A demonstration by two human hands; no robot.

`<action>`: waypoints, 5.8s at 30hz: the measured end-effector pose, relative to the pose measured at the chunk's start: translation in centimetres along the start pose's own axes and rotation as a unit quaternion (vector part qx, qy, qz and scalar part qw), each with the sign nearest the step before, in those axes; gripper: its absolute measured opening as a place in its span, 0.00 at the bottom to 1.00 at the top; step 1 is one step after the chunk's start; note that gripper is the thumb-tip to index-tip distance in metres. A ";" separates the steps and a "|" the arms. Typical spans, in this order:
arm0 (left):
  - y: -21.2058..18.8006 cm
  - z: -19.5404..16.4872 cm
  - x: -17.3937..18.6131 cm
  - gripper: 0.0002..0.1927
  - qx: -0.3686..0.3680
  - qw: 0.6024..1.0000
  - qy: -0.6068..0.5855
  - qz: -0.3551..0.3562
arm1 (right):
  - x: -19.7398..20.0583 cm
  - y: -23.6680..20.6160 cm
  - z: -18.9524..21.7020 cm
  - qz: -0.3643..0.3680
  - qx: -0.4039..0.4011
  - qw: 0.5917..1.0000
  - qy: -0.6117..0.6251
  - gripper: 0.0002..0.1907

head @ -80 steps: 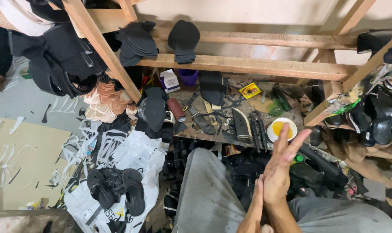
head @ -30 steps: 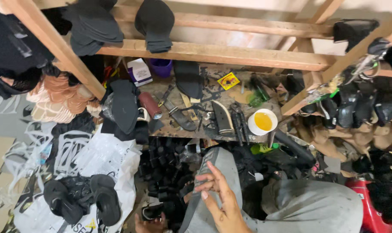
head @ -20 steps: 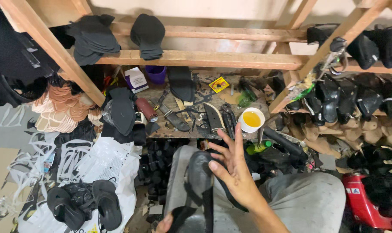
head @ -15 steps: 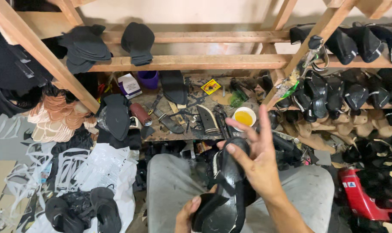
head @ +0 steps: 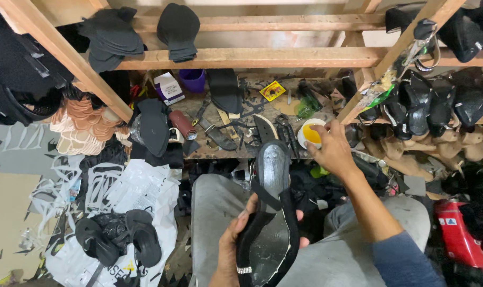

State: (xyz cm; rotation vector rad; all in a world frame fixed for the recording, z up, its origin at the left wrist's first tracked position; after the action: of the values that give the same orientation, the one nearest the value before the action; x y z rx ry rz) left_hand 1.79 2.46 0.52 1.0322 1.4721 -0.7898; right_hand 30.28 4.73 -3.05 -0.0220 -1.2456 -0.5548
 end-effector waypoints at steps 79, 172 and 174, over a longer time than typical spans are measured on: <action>2.3 -1.7 1.4 0.14 -0.039 0.979 0.181 -0.088 | 12.6 -9.7 16.4 -0.097 0.243 0.965 0.023 0.21; 3.9 -2.2 0.3 0.14 -0.119 0.974 0.180 -0.074 | 10.6 -10.4 17.3 -0.056 0.231 0.954 0.183 0.29; 3.8 -2.1 0.6 0.13 -0.112 0.970 0.191 -0.098 | 10.3 -10.5 17.3 -0.055 0.217 0.960 0.167 0.31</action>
State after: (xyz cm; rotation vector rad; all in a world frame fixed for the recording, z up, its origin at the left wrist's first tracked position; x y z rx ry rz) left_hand 4.42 5.98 0.54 0.9083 1.9674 -0.5620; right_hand 12.74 -2.95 9.10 0.4940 -1.0171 -0.3515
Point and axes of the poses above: each hand's wrist, its own y-axis towards the middle knuckle, its own x-axis out of the back of the hand, z = x × y, the point moved 7 cm from there along y, towards the middle knuckle, and after that the axes turned 7 degrees about z, right-handed, at the moved point
